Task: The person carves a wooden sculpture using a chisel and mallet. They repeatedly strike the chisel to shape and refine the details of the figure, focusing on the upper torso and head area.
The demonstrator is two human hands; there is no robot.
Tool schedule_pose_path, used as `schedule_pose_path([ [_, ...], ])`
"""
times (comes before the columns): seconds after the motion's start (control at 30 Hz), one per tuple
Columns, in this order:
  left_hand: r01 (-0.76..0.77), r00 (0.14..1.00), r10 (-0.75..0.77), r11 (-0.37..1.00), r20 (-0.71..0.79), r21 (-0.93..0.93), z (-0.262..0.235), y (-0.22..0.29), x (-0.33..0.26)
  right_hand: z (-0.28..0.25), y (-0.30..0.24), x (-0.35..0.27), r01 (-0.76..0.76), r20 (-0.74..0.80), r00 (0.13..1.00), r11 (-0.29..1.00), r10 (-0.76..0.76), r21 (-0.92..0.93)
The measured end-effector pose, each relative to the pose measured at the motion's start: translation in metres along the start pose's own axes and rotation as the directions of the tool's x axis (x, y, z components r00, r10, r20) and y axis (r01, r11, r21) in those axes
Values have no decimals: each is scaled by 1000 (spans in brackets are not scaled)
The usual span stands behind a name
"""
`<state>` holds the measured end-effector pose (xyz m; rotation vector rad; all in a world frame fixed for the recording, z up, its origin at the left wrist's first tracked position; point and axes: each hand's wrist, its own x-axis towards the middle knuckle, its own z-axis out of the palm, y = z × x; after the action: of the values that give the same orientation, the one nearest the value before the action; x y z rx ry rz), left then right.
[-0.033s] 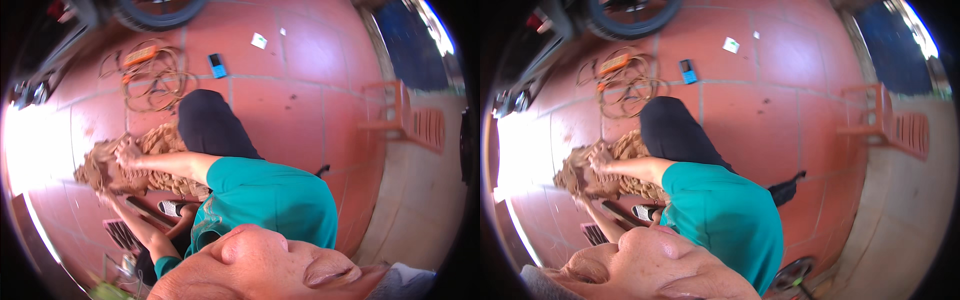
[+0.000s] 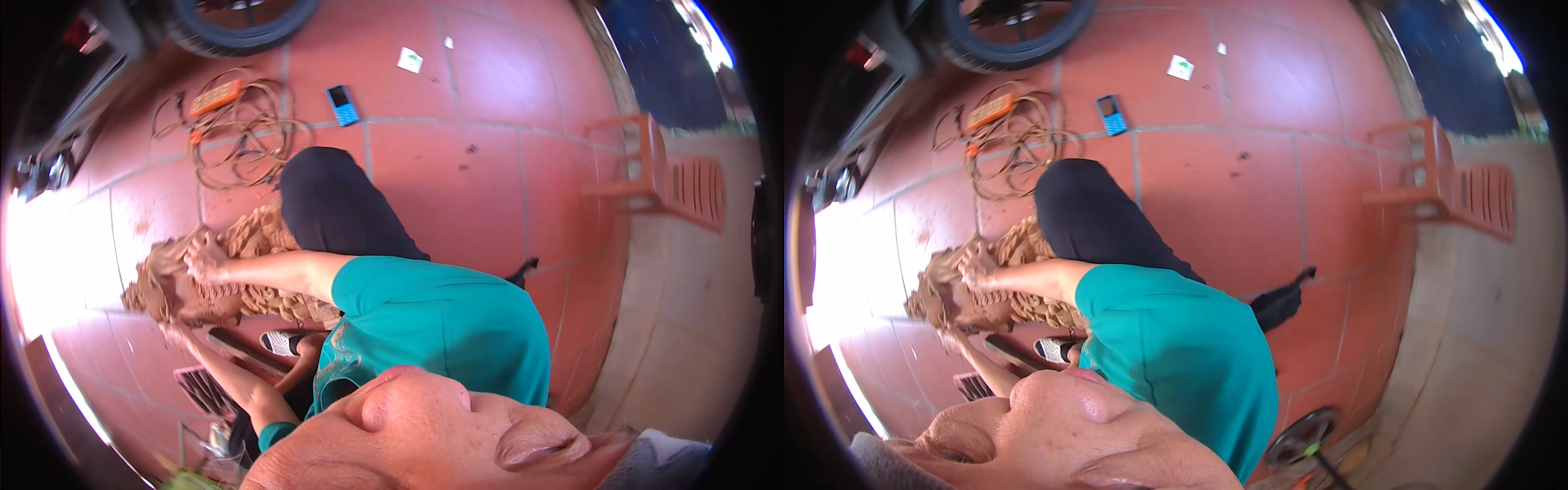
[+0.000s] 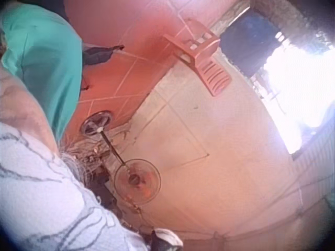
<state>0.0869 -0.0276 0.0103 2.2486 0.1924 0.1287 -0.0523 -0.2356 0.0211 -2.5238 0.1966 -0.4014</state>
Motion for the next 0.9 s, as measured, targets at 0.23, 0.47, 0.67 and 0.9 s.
schedule_pose_path([
  [0.23,68,997,-64,993,42,-92,4,20,9,6,2,15,-57,-62,997,996,53,-71],
  [0.47,95,995,-90,988,48,-122,-5,23,10,9,0,18,-60,-57,997,995,56,-80],
  [0.67,100,993,-90,985,77,-138,-9,23,6,9,-7,17,-53,-64,997,994,48,-90],
  [0.9,112,991,-100,983,83,-147,-25,18,0,8,-22,13,-40,-69,997,996,34,-82],
])
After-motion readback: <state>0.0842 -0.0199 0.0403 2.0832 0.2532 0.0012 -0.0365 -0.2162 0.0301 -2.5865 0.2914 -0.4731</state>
